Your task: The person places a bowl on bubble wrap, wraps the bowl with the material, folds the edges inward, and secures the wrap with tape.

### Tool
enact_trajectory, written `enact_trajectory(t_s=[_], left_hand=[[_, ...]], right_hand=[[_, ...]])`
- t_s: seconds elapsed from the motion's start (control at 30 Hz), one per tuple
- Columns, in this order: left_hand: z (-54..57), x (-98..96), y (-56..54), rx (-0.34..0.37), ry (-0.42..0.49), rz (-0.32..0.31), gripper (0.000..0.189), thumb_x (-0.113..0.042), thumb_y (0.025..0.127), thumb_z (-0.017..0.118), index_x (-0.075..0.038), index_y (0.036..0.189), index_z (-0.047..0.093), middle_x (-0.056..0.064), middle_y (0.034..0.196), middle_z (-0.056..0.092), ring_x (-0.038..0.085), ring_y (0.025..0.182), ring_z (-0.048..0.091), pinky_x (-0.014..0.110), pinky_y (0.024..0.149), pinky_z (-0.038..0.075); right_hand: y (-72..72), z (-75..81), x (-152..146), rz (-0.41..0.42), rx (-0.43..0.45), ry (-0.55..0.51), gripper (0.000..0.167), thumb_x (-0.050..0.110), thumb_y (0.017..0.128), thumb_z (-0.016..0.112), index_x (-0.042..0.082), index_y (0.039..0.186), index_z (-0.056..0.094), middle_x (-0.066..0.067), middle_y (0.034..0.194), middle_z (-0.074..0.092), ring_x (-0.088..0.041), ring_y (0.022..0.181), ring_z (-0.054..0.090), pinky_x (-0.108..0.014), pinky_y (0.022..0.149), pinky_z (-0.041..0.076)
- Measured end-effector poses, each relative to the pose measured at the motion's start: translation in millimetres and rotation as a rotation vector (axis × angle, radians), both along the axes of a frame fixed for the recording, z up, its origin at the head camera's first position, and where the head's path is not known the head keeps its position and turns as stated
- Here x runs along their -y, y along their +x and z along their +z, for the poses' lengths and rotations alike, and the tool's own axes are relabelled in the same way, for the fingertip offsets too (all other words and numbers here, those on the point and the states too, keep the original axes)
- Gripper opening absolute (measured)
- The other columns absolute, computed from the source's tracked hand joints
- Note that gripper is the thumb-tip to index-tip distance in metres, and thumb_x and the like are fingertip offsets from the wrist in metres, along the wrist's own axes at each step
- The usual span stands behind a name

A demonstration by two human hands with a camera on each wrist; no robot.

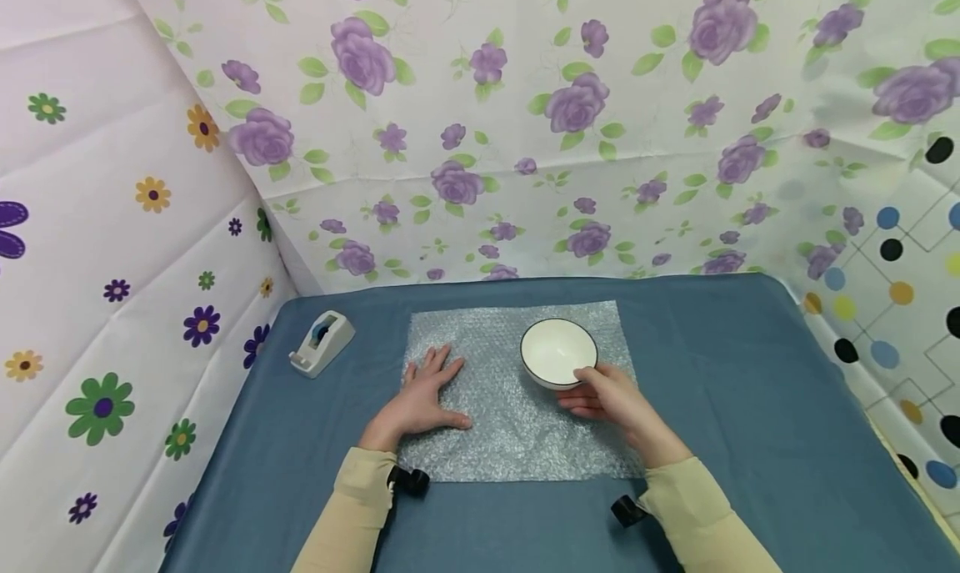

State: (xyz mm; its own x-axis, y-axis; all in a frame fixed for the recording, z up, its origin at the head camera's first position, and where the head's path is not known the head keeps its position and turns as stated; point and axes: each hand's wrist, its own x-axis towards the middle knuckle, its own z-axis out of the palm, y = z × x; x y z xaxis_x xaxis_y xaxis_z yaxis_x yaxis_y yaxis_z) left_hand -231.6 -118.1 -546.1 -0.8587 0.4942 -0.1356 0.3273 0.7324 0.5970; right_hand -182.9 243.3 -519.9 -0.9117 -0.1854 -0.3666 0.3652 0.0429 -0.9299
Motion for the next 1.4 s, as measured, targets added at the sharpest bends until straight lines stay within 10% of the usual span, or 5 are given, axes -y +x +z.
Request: enact_trajectory(t_s=[0.73, 1.4], left_hand=[[-1.1, -0.1, -0.5, -0.018, 0.019, 0.015, 0.112, -0.049, 0.079, 0.096, -0.009, 0.167, 0.039, 0.017, 0.178, 0.011, 0.041, 0.164, -0.002, 0.068, 0.126, -0.004], [-1.8, 0.2, -0.6, -0.022, 0.007, 0.011, 0.112, -0.049, 0.080, 0.095, -0.009, 0.167, 0.038, 0.017, 0.178, 0.011, 0.041, 0.164, -0.002, 0.069, 0.126, -0.004]], right_hand=[[-5.4, -2.7, 63.0, 0.130, -0.012, 0.043, 0.058, 0.025, 0.110, 0.054, -0.013, 0.152, 0.040, -0.024, 0.112, 0.078, -0.027, 0.097, 0.080, -0.034, 0.082, 0.064], [-7.3, -17.3, 66.8, 0.070, 0.036, 0.037, 0.054, 0.026, 0.112, 0.051, -0.010, 0.150, 0.039, -0.021, 0.113, 0.078, -0.025, 0.096, 0.079, -0.033, 0.081, 0.064]])
